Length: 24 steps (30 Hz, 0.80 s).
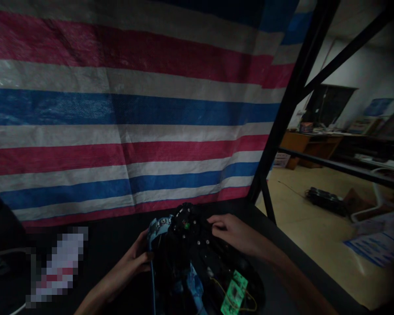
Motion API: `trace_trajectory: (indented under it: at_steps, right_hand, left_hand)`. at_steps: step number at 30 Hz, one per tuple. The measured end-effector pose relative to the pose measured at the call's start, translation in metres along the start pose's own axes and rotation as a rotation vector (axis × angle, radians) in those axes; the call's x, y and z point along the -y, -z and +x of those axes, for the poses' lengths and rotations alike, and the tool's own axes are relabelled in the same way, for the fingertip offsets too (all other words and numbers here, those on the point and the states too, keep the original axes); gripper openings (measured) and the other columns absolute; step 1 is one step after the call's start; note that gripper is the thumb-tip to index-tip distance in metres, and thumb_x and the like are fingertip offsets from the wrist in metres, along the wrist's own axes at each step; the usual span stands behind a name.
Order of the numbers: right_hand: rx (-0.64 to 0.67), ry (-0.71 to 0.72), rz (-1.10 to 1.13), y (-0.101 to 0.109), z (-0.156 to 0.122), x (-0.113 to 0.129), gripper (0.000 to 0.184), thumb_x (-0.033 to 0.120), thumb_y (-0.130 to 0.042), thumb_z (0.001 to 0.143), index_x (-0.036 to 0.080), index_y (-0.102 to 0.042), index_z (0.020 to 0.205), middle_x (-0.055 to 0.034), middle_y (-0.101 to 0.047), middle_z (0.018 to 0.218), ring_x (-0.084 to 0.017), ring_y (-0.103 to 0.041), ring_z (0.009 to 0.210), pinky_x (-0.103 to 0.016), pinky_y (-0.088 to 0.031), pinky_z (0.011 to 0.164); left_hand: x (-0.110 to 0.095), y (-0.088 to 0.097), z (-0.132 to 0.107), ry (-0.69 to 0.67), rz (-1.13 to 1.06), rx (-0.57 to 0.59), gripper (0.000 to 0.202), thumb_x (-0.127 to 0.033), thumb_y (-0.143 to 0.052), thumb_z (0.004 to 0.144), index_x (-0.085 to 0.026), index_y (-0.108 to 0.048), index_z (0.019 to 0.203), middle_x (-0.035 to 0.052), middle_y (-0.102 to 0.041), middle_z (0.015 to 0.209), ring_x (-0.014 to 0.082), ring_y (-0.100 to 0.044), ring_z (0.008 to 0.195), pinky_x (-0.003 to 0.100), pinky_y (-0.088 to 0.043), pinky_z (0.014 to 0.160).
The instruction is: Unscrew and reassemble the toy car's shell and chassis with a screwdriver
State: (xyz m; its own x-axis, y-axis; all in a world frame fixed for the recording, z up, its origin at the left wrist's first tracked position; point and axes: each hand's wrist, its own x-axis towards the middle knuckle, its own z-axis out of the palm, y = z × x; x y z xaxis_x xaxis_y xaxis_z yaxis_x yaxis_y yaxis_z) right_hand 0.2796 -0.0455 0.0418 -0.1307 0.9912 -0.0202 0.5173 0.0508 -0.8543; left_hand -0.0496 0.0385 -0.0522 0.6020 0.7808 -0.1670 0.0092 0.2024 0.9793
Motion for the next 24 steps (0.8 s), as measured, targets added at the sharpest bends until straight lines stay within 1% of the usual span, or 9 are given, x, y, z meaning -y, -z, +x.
trace_trajectory:
  at_steps: [2,3,6,10,14,16,18,21,24]
  right_hand:
    - [0.018,0.016,0.152,0.001,0.0,-0.024,0.025,0.033,-0.057,0.088,0.02,-0.075,0.097,-0.0049,-0.076,0.102,-0.026,-0.069,0.097,-0.034,-0.048,0.082]
    - [0.022,-0.001,0.22,0.001,0.0,-0.036,0.028,0.037,-0.059,0.088,0.02,-0.076,0.102,-0.005,-0.076,0.104,-0.027,-0.068,0.101,-0.035,-0.048,0.085]
    - [-0.017,-0.083,0.419,-0.005,-0.005,-0.066,0.037,0.048,-0.065,0.088,0.024,-0.074,0.116,-0.0042,-0.075,0.106,-0.025,-0.067,0.098,-0.033,-0.048,0.079]
    - [-0.099,-0.194,0.581,-0.016,-0.013,-0.097,0.048,0.056,-0.069,0.085,0.026,-0.07,0.122,-0.0029,-0.073,0.098,-0.021,-0.066,0.087,-0.03,-0.048,0.072]
    - [-0.245,-0.337,0.644,-0.025,-0.018,-0.124,0.056,0.057,-0.074,0.079,0.027,-0.067,0.125,-0.0034,-0.073,0.102,-0.022,-0.067,0.096,-0.029,-0.05,0.075]
    - [-0.326,-0.401,0.674,-0.029,-0.019,-0.133,0.057,0.056,-0.076,0.076,0.027,-0.068,0.124,-0.004,-0.073,0.105,-0.023,-0.067,0.099,-0.029,-0.05,0.076]
    - [-0.37,-0.44,0.703,-0.032,-0.018,-0.137,0.056,0.054,-0.077,0.073,0.027,-0.069,0.122,-0.0038,-0.073,0.106,-0.024,-0.067,0.099,-0.029,-0.049,0.074]
    - [-0.371,-0.46,0.762,-0.034,-0.016,-0.135,0.052,0.048,-0.077,0.07,0.028,-0.07,0.117,-0.0023,-0.072,0.105,-0.023,-0.066,0.096,-0.029,-0.049,0.073]
    - [-0.336,-0.44,0.827,-0.034,-0.014,-0.131,0.045,0.041,-0.076,0.069,0.028,-0.071,0.112,-0.0005,-0.072,0.099,-0.021,-0.066,0.091,-0.03,-0.049,0.076]
  left_hand:
    - [0.001,0.004,0.001,0.001,0.007,0.0,0.082,-0.043,-0.07,0.087,-0.036,-0.03,0.158,0.0049,-0.023,0.171,0.039,-0.031,0.15,0.051,-0.044,0.11]
    - [0.002,0.005,0.001,0.002,0.005,-0.007,0.083,-0.042,-0.069,0.086,-0.036,-0.029,0.159,0.0049,-0.023,0.171,0.0389,-0.031,0.15,0.051,-0.044,0.11]
    - [0.004,0.008,0.002,0.006,-0.026,-0.016,0.086,-0.041,-0.069,0.087,-0.034,-0.025,0.161,0.0068,-0.025,0.17,0.0386,-0.032,0.149,0.051,-0.044,0.11]
    - [0.005,0.009,0.002,0.02,-0.038,0.006,0.086,-0.04,-0.067,0.09,-0.034,-0.021,0.162,0.0063,-0.027,0.17,0.0361,-0.035,0.149,0.05,-0.042,0.113]
    - [0.007,0.013,0.002,0.013,-0.005,0.038,0.083,-0.045,-0.065,0.091,-0.036,-0.022,0.162,0.003,-0.021,0.172,0.0369,-0.026,0.154,0.052,-0.039,0.115]
    - [0.009,0.014,0.002,-0.003,0.02,0.051,0.082,-0.047,-0.063,0.092,-0.037,-0.023,0.162,0.0016,-0.021,0.172,0.037,-0.023,0.155,0.052,-0.037,0.117]
    - [0.009,0.014,0.001,-0.005,0.049,0.035,0.08,-0.048,-0.061,0.093,-0.036,-0.023,0.162,0.0,-0.022,0.172,0.036,-0.02,0.156,0.051,-0.035,0.119]
    - [0.009,0.013,0.001,0.006,0.075,0.012,0.079,-0.048,-0.061,0.093,-0.037,-0.024,0.162,-0.0015,-0.021,0.172,0.0363,-0.018,0.156,0.05,-0.036,0.119]
    - [0.006,0.011,0.0,0.017,0.083,0.008,0.078,-0.046,-0.06,0.093,-0.036,-0.024,0.162,-0.0018,-0.021,0.172,0.0359,-0.019,0.157,0.048,-0.036,0.119]
